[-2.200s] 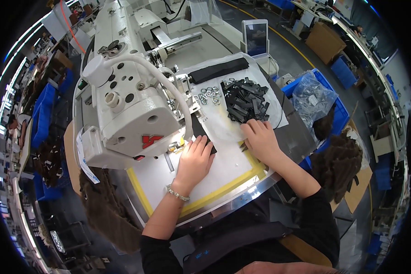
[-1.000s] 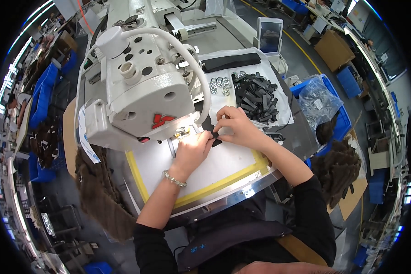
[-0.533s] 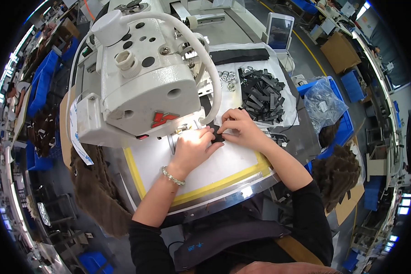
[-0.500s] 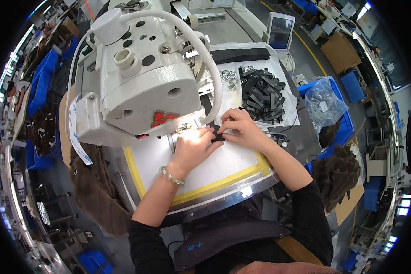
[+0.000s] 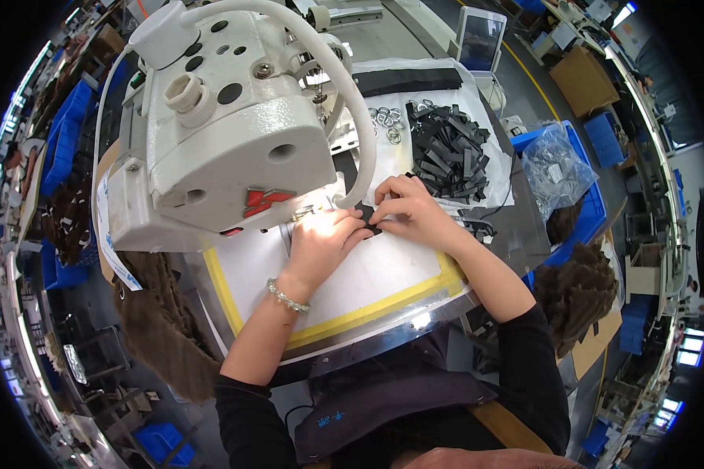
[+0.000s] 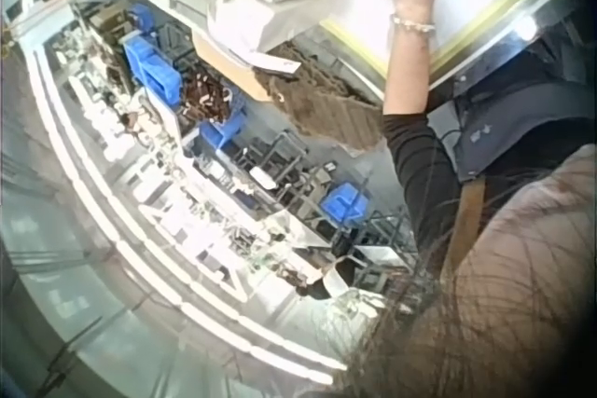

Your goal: Sewing and assembling leather and fur components using an industrial sewing machine.

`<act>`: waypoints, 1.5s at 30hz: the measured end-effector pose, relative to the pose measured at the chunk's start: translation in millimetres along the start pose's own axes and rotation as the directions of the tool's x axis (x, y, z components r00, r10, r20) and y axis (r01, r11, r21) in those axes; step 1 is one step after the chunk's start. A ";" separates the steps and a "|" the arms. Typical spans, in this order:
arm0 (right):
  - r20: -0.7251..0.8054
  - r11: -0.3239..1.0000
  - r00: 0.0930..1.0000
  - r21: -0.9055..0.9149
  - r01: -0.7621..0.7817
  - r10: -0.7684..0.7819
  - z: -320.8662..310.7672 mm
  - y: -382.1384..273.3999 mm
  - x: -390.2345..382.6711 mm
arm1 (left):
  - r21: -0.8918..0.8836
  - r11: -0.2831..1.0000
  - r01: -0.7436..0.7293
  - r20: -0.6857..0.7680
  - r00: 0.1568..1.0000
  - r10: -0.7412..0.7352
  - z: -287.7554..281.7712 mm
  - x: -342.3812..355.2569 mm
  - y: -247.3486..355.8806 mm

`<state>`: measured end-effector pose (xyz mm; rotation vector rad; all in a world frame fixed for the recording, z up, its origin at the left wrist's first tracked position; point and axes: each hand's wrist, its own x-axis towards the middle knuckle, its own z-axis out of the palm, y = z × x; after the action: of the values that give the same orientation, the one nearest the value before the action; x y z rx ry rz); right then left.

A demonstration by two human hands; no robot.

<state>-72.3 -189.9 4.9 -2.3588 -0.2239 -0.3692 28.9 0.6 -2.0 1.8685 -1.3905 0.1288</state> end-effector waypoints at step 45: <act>0.014 0.966 0.996 -0.241 0.094 -0.093 -11.5 -12.9 -3.8 | 0.388 0.870 -0.305 0.139 0.952 0.272 -44.5 -34.4 8.7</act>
<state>-81.6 -188.8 19.9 -2.5943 -0.3072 -0.4613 23.8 54.5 15.7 1.9955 -1.8031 0.5368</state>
